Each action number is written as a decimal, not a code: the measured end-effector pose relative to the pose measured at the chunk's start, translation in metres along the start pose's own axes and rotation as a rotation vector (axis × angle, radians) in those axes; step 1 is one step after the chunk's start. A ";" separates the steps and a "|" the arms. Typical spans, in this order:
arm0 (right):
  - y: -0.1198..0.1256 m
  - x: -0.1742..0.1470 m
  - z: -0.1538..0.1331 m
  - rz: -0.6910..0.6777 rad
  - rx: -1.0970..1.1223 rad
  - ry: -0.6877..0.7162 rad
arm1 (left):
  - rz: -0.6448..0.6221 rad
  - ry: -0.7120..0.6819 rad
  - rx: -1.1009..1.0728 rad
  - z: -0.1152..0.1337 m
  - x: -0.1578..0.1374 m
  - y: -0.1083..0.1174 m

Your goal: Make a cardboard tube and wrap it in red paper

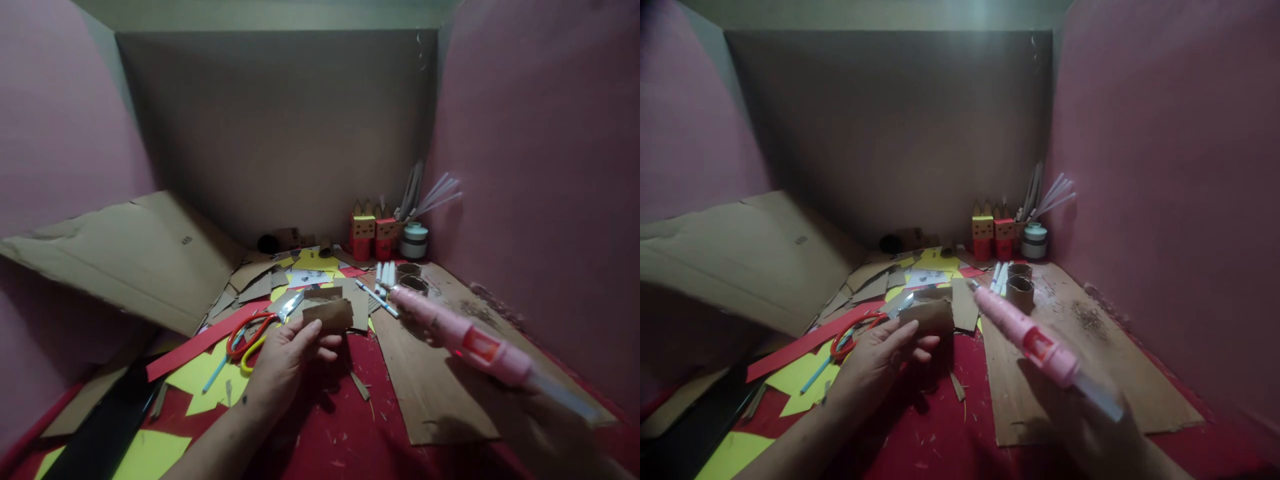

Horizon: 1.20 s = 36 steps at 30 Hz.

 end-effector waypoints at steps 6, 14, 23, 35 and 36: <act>-0.032 -0.007 -0.036 -0.007 0.147 0.046 | -0.087 0.034 -0.026 -0.002 -0.003 -0.004; -0.051 -0.018 -0.039 -0.049 0.249 0.026 | -0.195 0.014 -0.031 0.006 -0.018 -0.020; -0.050 -0.002 -0.054 -0.189 0.327 -0.014 | -0.211 0.046 -0.021 0.001 -0.022 -0.021; -0.051 0.002 -0.061 -0.261 0.224 0.013 | -0.236 0.038 -0.013 0.004 -0.026 -0.022; -0.051 0.001 -0.060 -0.248 0.230 0.003 | -0.233 0.042 -0.017 0.005 -0.026 -0.022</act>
Point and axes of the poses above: each hand's wrist, its own x-axis towards the middle knuckle, its own y-axis out of the back of the hand, z = x × y, the point moved 6 cm from there along x, towards the middle knuckle, and after that the axes turned 15 degrees about z, right-handed, at the moved point
